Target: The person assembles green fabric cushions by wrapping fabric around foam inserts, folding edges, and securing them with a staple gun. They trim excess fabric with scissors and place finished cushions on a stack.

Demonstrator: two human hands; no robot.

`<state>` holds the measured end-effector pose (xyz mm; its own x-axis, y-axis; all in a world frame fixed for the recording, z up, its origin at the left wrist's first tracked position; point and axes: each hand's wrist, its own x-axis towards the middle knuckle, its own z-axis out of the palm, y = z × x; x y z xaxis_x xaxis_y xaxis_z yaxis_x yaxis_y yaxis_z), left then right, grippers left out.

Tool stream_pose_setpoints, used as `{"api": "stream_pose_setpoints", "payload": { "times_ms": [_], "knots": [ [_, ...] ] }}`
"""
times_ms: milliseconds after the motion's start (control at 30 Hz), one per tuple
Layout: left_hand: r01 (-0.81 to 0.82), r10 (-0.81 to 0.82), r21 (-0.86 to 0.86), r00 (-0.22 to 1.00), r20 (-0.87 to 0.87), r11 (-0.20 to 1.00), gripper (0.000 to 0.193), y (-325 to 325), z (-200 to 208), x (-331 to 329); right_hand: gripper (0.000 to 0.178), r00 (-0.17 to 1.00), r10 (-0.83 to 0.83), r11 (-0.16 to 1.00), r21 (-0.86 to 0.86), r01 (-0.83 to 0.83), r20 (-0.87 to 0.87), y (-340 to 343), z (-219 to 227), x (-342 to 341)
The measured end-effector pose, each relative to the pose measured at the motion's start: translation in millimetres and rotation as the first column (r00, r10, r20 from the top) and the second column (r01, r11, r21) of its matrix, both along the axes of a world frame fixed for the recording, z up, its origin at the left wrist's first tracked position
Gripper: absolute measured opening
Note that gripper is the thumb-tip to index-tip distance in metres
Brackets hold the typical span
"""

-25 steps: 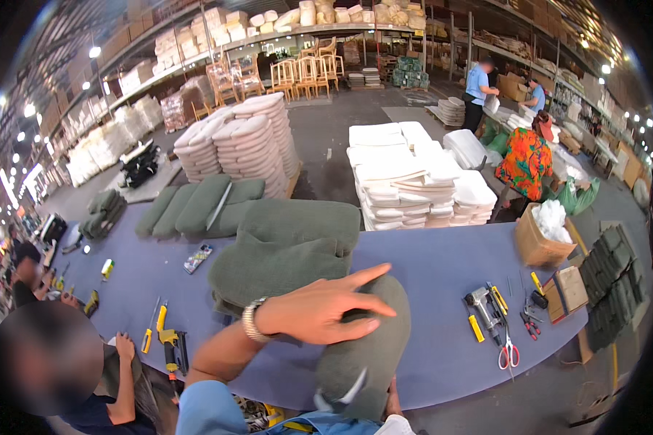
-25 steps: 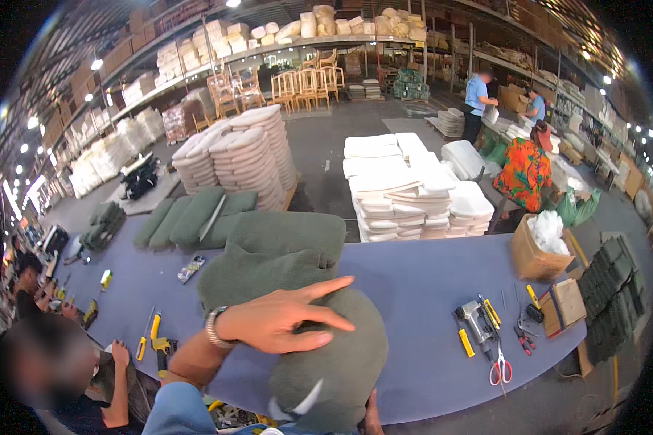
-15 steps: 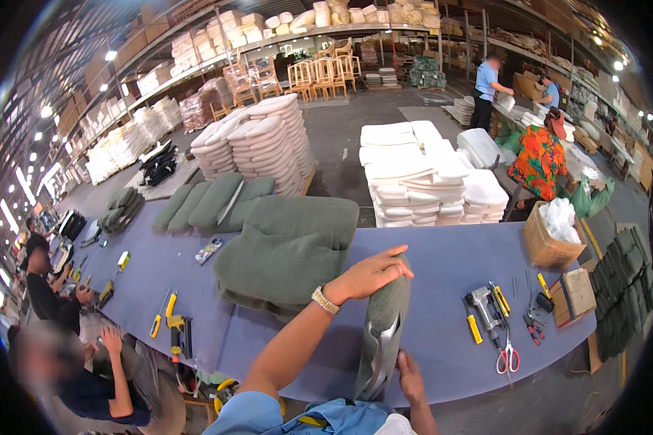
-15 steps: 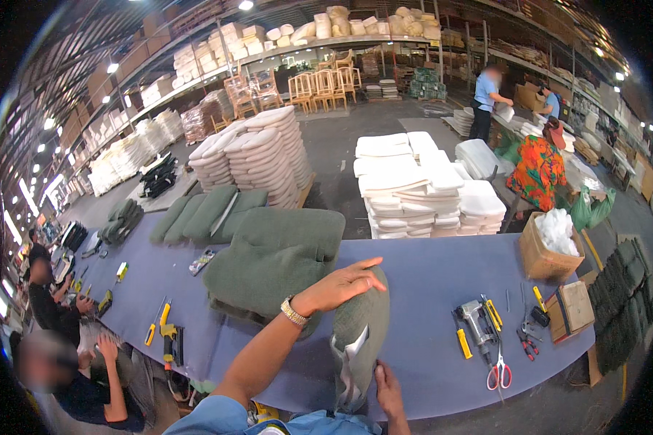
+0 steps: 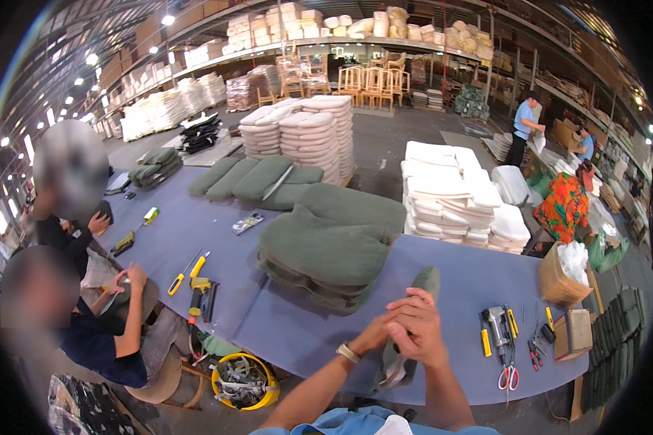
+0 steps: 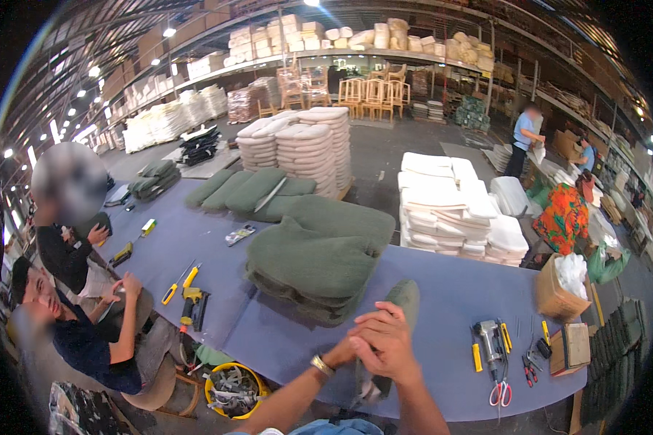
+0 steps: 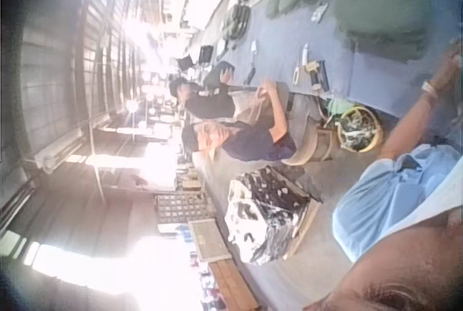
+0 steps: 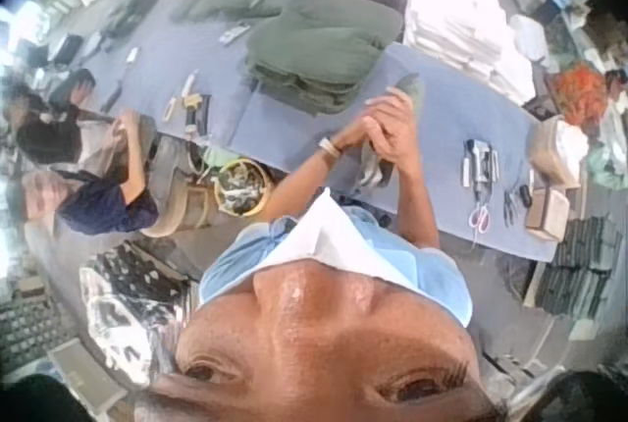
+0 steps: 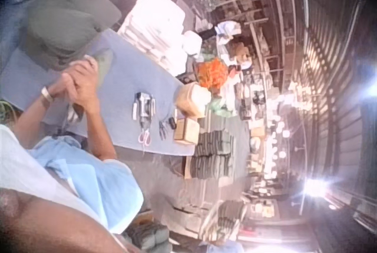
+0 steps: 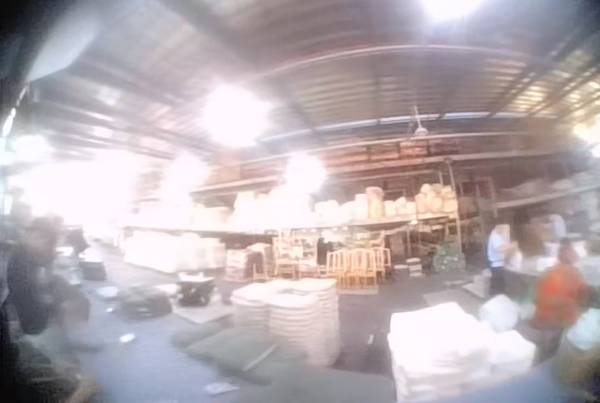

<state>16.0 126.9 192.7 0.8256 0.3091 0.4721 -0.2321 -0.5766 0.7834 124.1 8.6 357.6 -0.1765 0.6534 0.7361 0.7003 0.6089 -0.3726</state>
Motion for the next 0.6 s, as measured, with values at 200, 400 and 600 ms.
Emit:
{"api": "stream_pose_setpoints", "payload": {
  "times_ms": [200, 400, 600],
  "knots": [
    [-0.32, 0.158, -0.555, 0.934, -0.319, 0.768, 0.056, -116.1, -130.4, -56.8, 0.029, 0.991, -0.047, 0.999, 0.014, 0.049, -0.124, 11.3, 7.7, -19.0],
    [-0.39, -0.005, -0.732, 0.881, -0.473, 0.559, 0.07, -126.1, -137.0, -77.1, 0.041, 0.96, -0.24, 0.971, -0.025, 0.239, -0.145, 47.8, 2.4, -3.4],
    [-0.43, 0.161, -0.552, 0.869, -0.469, 0.715, 0.089, -120.3, -159.8, -88.3, 0.042, 0.94, -0.283, 0.957, 0.006, 0.289, -0.192, 74.5, -2.8, -8.0]
  ]
}}
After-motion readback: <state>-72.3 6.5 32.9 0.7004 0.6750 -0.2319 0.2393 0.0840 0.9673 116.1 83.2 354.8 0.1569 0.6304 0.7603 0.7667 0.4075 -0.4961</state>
